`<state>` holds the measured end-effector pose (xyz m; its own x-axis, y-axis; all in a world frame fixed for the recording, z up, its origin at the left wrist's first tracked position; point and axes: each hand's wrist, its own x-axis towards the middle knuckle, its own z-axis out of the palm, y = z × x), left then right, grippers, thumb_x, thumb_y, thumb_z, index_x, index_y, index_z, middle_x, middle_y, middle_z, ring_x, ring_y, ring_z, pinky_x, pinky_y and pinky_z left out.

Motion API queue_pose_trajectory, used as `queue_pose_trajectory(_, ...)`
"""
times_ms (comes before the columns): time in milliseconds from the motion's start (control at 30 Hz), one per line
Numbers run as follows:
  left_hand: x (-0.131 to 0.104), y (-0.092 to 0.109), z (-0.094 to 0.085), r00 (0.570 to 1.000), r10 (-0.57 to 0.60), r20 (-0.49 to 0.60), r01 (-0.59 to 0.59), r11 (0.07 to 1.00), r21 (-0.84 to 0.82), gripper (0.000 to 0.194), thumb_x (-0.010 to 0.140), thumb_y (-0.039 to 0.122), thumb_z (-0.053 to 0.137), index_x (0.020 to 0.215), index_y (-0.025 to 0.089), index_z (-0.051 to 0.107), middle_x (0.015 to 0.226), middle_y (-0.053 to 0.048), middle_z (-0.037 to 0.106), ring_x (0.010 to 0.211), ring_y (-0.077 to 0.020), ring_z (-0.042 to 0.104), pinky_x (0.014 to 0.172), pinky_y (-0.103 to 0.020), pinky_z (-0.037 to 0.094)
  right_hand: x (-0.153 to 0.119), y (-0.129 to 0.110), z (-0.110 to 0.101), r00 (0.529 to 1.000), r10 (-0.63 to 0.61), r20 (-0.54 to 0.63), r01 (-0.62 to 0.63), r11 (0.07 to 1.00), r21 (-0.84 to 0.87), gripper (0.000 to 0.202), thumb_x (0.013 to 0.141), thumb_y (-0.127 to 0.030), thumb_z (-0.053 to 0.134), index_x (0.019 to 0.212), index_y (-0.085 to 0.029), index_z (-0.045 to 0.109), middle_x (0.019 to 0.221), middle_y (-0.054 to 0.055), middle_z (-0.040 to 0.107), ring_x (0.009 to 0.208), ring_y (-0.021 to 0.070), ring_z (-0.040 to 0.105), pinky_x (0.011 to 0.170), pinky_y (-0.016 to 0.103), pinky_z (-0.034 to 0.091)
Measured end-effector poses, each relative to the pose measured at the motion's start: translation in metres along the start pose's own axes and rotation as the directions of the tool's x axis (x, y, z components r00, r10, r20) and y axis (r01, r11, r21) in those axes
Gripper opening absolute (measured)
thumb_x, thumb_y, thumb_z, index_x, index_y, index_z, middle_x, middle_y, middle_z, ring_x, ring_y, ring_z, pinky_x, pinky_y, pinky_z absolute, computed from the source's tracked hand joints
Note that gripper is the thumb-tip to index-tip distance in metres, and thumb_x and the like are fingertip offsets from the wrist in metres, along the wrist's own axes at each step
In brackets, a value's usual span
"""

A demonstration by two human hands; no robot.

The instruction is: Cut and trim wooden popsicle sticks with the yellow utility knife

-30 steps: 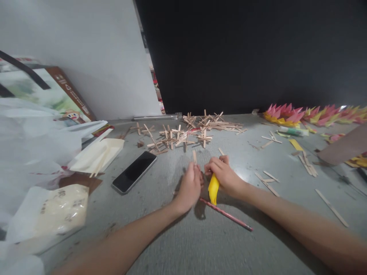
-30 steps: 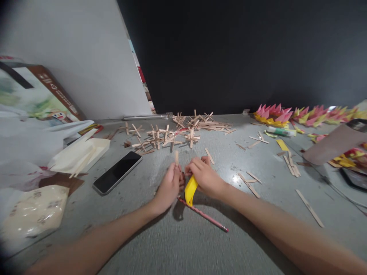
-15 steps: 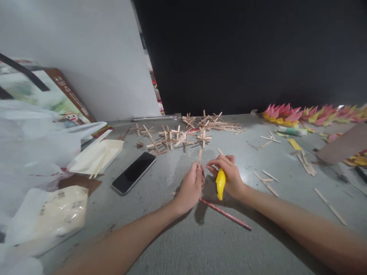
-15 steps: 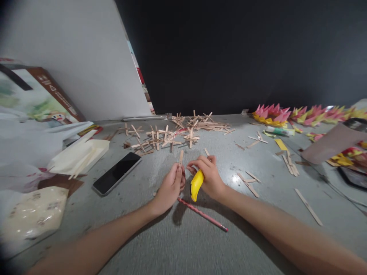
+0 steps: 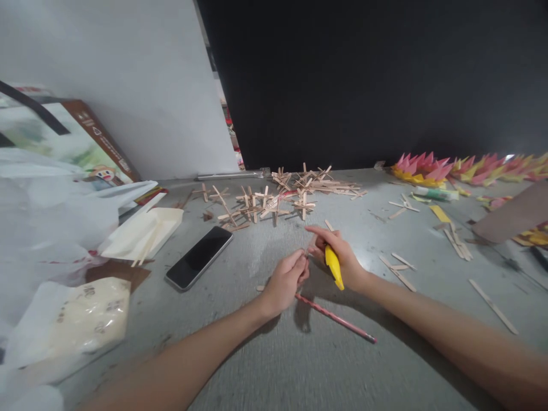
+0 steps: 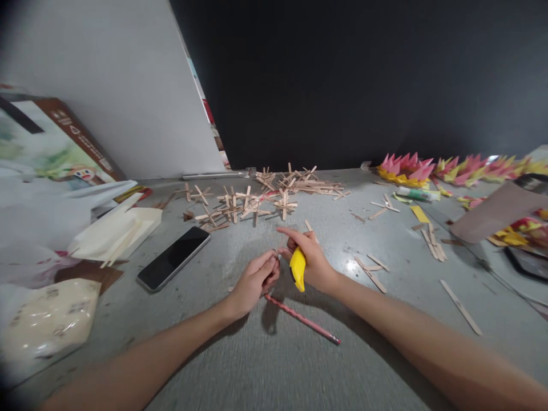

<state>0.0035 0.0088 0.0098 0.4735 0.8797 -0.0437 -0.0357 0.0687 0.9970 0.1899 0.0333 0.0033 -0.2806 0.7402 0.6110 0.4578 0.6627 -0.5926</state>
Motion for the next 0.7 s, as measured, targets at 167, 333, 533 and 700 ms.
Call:
queue_pose_trajectory(167, 0.002, 0.002, 0.002, 0.998, -0.027, 0.052, 0.027, 1.0, 0.002, 0.04, 0.102, 0.057, 0.044, 0.081, 0.022, 0.04, 0.066, 0.007, 0.035, 0.057, -0.0104, 0.028, 0.054, -0.025, 0.025, 0.002, -0.003, -0.002, 0.999, -0.043, 0.017, 0.042, 0.998, 0.045, 0.011, 0.104, -0.026, 0.058, 0.098, -0.023, 0.066, 0.08, 0.0, 0.065, 0.073, 0.0167, 0.058, 0.081, 0.037, 0.037)
queue_pose_trajectory(333, 0.0, 0.002, 0.005, 0.998, 0.07, -0.004, -0.065, 0.938, 0.339, 0.036, 0.107, 0.05, 0.035, 0.089, 0.021, 0.047, 0.071, 0.003, 0.048, 0.063, -0.0138, 0.042, 0.061, -0.028, 0.031, -0.001, 0.0, 0.0, 0.999, -0.037, -0.021, 0.037, 0.999, -0.002, 0.009, 0.103, -0.026, 0.059, 0.097, -0.024, 0.065, 0.077, -0.001, 0.063, 0.071, 0.0165, 0.056, 0.082, 0.038, 0.036)
queue_pose_trajectory(533, -0.001, 0.0, 0.0, 0.981, 0.144, -0.127, -0.076, 0.899, 0.432, 0.043, 0.109, 0.053, 0.03, 0.087, 0.021, 0.05, 0.068, 0.004, 0.046, 0.062, -0.0139, 0.043, 0.062, -0.028, 0.033, -0.009, -0.007, -0.003, 0.966, -0.038, -0.257, 0.057, 0.996, 0.068, 0.022, 0.1, -0.03, 0.055, 0.122, -0.026, 0.056, 0.085, 0.002, 0.053, 0.082, 0.0216, 0.055, 0.076, 0.038, 0.045)
queue_pose_trajectory(700, 0.001, 0.002, 0.002, 0.947, 0.172, -0.271, -0.09, 0.953, 0.29, 0.048, 0.106, 0.062, 0.029, 0.082, 0.022, 0.042, 0.073, 0.003, 0.044, 0.062, -0.0127, 0.04, 0.06, -0.027, 0.034, -0.011, -0.02, -0.011, 0.94, 0.001, -0.34, 0.046, 0.99, 0.132, 0.039, 0.105, -0.052, 0.038, 0.117, -0.025, 0.063, 0.097, 0.008, 0.06, 0.088, 0.025, 0.06, 0.074, 0.041, 0.05)
